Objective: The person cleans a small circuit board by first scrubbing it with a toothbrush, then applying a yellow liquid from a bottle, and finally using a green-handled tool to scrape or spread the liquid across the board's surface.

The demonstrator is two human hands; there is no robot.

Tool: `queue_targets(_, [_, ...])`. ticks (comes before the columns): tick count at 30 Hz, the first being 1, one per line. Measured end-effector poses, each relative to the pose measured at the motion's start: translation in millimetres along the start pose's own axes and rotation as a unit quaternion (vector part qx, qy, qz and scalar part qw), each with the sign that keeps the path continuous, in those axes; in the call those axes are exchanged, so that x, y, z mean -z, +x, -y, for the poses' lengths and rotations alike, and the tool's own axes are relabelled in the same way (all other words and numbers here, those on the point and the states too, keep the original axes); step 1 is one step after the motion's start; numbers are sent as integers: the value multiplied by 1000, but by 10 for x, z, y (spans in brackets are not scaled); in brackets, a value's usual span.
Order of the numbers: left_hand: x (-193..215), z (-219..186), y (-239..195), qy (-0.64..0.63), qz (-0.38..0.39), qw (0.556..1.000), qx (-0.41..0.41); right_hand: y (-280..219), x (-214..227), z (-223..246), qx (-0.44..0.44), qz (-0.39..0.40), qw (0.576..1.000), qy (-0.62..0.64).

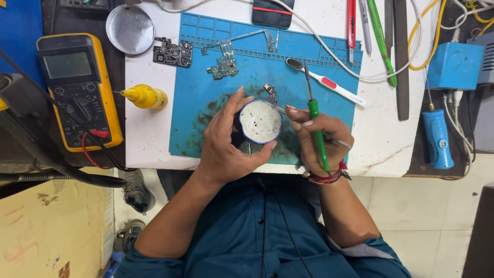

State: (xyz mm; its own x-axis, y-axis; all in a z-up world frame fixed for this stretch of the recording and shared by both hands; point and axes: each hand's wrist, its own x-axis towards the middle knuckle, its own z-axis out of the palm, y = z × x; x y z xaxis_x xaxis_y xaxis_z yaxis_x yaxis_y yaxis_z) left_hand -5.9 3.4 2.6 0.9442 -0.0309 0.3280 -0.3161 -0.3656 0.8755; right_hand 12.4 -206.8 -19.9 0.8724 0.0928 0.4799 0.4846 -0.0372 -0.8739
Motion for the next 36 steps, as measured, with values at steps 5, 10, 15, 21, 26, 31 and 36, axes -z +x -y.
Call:
queue_targets(5, [33,-7,7,-27,15,999,-14,-25,5,-36,-32,-7,997,72])
queue_targets(10, [55,-5,0,-42,32,998,-28,-78,29,-79,-66,-22,990,120])
queue_targets(15, [50,-19,-6,-30,35,998,-51,-115,115,-124,-126,-72,958,246])
queue_targets(21, [67,96,266,131,-3,987,-89,-120,185,-155,-115,-119,946,277])
queue_targets(26, [137,280,747,240,-48,965,-94,-126,108,-95,-40,-112,978,170])
queue_targets(31, [51,80,617,297,-55,938,-173,-185,29,44,28,-113,993,-9])
queue_targets(36, [-113,-141,200,268,-12,911,-312,-191,-90,188,67,-65,984,-149])
